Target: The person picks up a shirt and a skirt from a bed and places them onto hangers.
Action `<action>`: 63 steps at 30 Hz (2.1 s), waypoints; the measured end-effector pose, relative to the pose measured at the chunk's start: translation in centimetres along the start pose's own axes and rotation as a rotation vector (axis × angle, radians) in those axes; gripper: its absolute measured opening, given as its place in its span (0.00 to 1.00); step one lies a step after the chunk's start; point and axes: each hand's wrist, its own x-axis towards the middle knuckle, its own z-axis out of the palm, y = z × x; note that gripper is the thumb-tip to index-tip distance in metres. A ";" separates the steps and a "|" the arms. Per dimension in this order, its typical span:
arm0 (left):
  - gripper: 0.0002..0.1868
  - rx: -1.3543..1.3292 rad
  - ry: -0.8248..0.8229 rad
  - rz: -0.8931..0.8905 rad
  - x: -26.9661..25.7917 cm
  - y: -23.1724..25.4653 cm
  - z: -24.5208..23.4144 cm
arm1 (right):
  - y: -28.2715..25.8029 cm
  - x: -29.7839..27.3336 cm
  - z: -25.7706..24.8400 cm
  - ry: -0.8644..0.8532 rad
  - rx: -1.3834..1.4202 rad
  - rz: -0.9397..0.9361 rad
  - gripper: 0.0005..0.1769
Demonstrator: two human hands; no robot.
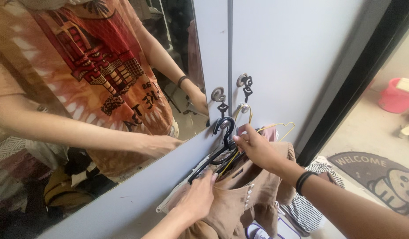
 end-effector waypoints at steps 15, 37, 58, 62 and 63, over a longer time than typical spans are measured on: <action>0.27 -0.072 -0.066 -0.292 2.7 -1.8 1.7 | 2.8 2.4 3.9 0.184 -0.203 0.135 0.18; 0.41 0.916 0.334 0.377 -2.8 -5.5 1.9 | 1.1 -6.8 4.2 0.518 -0.209 -0.091 0.16; 0.29 0.223 -0.053 1.353 -6.6 18.2 12.6 | 2.5 -42.5 -5.8 1.240 -0.223 0.609 0.21; 0.27 0.160 -0.279 1.360 -13.0 21.9 15.5 | -0.3 -53.6 -4.1 1.389 -0.148 0.772 0.24; 0.27 0.174 -0.344 1.342 -14.9 22.6 16.2 | -0.9 -56.1 -3.3 1.424 -0.128 0.805 0.24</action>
